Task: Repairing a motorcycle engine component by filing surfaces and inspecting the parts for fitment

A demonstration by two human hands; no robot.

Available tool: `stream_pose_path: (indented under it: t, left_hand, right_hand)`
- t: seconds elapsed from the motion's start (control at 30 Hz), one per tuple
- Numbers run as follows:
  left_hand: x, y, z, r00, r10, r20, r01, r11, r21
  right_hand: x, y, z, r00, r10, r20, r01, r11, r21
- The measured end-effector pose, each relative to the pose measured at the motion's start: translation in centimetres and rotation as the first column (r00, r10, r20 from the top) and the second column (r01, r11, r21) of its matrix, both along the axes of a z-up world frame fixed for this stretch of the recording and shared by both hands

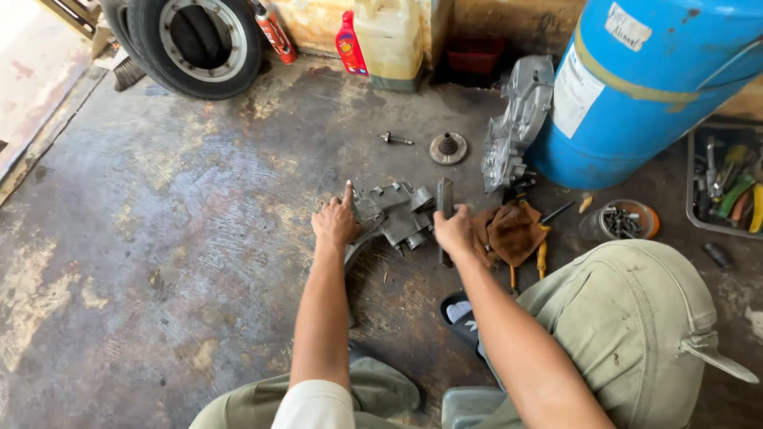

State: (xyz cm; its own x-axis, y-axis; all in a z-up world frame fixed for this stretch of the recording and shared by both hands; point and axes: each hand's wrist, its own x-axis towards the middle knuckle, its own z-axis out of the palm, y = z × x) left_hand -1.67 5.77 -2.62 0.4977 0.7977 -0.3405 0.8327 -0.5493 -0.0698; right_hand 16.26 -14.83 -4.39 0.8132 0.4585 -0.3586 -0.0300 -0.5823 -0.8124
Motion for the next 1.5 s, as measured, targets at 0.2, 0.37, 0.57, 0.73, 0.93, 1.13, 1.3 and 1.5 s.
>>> stream_pose_path:
  t: [0.2, 0.37, 0.57, 0.73, 0.93, 1.13, 1.3, 1.5]
  left_hand:
    - [0.3, -1.8, 1.6, 0.990, -0.138, -0.025, 0.140, 0.986, 0.092]
    - [0.8, -5.8, 6.0, 0.995, -0.056, 0.081, 0.052, 0.997, 0.057]
    - [0.9, -8.4, 7.9, 0.964, 0.161, 0.214, -0.158, 0.987, -0.033]
    - [0.3, -8.5, 5.9, 0.921, 0.282, 0.269, -0.270, 0.959, -0.081]
    - [-0.5, -7.6, 4.9, 0.880, 0.328, 0.343, -0.308, 0.945, -0.113]
    - [-0.9, -7.9, 5.2, 0.824, 0.342, 0.451, -0.286, 0.939, -0.190]
    - [-2.4, -7.3, 5.0, 0.794, 0.392, 0.465, -0.293, 0.917, -0.273]
    - [-4.3, -6.4, 3.7, 0.724, 0.437, 0.533, -0.296, 0.896, -0.332]
  right_hand:
    - [-2.7, -0.9, -6.7, 0.995, 0.096, 0.023, -0.096, 0.995, -0.007]
    - [-2.7, -1.6, -4.6, 0.997, 0.055, 0.051, -0.057, 0.998, 0.038]
    - [-3.3, -1.9, -4.1, 0.978, 0.123, 0.168, -0.133, 0.990, 0.047]
    - [-5.1, -3.1, -3.2, 0.952, 0.261, 0.162, -0.266, 0.964, 0.008]
    - [-6.3, -1.6, -6.4, 0.849, 0.432, 0.304, -0.470, 0.880, 0.063]
    - [-8.6, 0.7, -8.0, 0.793, 0.467, 0.391, -0.506, 0.863, -0.005]
    - [-11.9, -0.6, -9.3, 0.675, 0.514, 0.530, -0.512, 0.843, -0.166]
    - [-9.7, 3.9, -9.7, 0.537, 0.390, 0.748, -0.478, 0.871, -0.112]
